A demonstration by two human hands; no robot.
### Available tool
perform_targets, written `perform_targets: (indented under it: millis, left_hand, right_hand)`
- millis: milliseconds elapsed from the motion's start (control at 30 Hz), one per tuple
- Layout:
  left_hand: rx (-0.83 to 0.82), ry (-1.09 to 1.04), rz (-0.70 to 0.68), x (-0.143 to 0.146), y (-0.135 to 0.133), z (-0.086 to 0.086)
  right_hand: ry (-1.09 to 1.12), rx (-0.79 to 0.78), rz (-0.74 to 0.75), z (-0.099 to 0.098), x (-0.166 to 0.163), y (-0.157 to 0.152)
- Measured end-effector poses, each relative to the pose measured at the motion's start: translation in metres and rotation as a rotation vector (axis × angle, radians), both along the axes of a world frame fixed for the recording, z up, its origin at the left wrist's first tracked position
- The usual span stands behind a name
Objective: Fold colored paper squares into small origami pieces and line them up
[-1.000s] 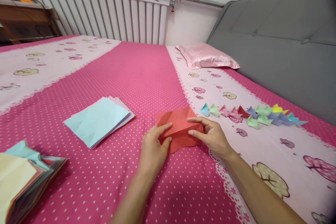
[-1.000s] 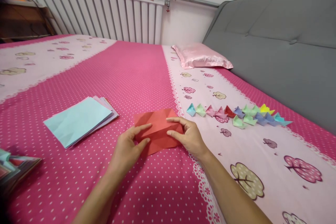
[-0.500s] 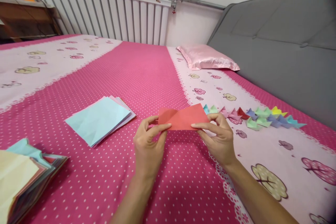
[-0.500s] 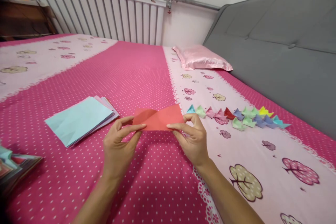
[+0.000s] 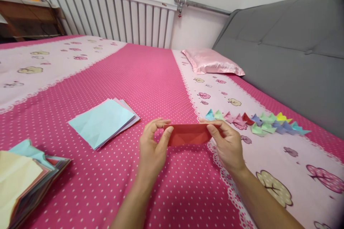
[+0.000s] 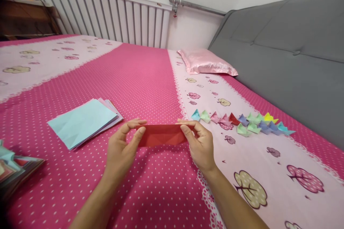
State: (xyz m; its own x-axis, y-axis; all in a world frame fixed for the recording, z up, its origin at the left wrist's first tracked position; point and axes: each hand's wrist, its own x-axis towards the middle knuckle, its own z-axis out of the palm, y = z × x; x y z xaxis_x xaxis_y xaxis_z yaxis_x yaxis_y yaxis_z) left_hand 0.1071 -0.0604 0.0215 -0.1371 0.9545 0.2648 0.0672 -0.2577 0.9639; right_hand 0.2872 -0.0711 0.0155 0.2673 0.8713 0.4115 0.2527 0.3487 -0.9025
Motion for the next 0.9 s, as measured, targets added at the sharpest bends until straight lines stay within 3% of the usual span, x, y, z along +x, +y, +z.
perform_targets:
  millis: [133,233,500,567,633,700,767,900]
  left_hand:
    - [-0.246,-0.314,-0.225,0.005,-0.001,-0.001]
    - [-0.317,-0.406,-0.238,0.005,-0.001,-0.003]
    - [-0.369,-0.373,-0.214,0.005,0.0,-0.006]
    - [-0.347,-0.339,-0.173,0.006,0.001,-0.006]
    - [-0.253,-0.203,-0.02,0.006,0.001,-0.006]
    - [-0.114,0.0,0.169,0.005,-0.001,-0.005]
    - [-0.009,0.157,0.252,0.005,-0.004,-0.003]
    - [-0.046,0.168,0.042,0.014,-0.013,-0.003]
  right_hand:
    - [0.254,-0.158,0.052,-0.004,-0.005,-0.001]
    - [0.338,-0.222,0.061,-0.005,-0.007,-0.002]
    - [0.352,-0.27,0.093,-0.003,-0.008,-0.002]
    - [0.376,-0.28,0.126,-0.004,-0.008,-0.001]
    - [0.375,-0.275,0.128,-0.005,-0.007,-0.002]
    - [0.324,-0.239,0.077,-0.006,-0.008,-0.003]
    - [0.221,-0.178,-0.009,-0.005,-0.009,-0.005]
    - [-0.024,-0.017,-0.146,0.0,-0.014,-0.013]
